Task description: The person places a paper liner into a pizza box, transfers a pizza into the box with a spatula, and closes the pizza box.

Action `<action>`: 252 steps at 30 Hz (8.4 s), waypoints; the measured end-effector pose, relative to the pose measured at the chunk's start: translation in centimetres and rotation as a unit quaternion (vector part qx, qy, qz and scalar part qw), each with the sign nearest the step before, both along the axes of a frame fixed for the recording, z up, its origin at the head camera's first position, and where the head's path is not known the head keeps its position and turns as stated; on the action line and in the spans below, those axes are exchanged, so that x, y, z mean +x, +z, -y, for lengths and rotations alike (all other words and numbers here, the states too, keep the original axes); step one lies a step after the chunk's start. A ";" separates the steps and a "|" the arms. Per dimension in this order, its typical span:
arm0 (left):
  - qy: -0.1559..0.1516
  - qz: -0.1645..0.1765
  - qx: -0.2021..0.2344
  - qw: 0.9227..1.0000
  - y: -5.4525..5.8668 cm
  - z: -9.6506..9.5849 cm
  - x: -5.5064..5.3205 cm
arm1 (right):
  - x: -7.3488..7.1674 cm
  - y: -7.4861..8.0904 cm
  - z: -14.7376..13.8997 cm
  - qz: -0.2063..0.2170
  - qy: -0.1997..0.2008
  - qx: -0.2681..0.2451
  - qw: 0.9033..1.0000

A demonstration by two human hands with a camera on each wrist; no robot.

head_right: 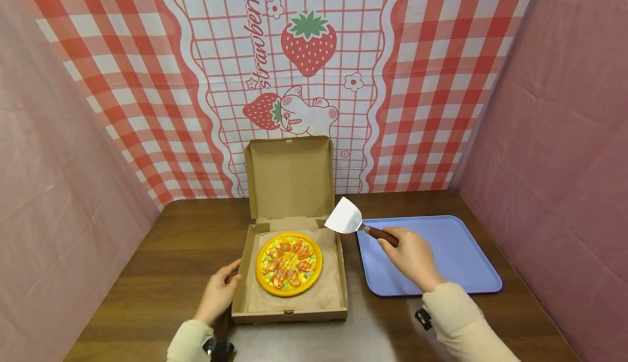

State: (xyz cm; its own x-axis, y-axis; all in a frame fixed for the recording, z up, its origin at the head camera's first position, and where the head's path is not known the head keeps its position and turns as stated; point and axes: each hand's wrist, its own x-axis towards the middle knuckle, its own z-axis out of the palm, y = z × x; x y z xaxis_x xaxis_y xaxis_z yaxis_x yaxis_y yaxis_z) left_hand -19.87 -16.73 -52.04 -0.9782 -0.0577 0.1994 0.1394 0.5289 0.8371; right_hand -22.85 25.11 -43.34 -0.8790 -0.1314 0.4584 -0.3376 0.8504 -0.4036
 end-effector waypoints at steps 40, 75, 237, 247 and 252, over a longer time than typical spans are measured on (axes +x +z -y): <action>0.003 0.004 -0.003 1.000 0.1 0.0 0.0 | 4.7 -3.0 -18.8 0.205 -0.171 0.057 0.962; 0.005 0.011 -0.001 1.000 0.2 -0.1 0.0 | 4.5 -3.1 -19.3 0.267 -0.167 0.070 0.947; -0.214 0.091 0.333 0.914 2.8 0.7 -8.9 | -5.7 -2.6 8.5 0.340 0.176 -0.382 0.841; -0.185 0.096 0.267 0.941 3.4 1.2 -6.9 | -5.0 -3.8 8.0 0.309 0.186 -0.395 0.845; -0.157 0.103 0.260 0.947 3.6 1.4 -6.2 | -4.5 -4.2 7.6 0.295 0.184 -0.394 0.851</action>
State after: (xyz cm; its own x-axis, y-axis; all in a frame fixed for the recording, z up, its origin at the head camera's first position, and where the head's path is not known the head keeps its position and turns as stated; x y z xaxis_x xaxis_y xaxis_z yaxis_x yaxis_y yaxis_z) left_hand -26.09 -18.10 -48.44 -0.9784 0.2047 0.0277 0.0278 -0.0022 0.9996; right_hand -27.36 17.46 -47.57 -0.9526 -0.3032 0.0237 -0.0621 0.1175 -0.9911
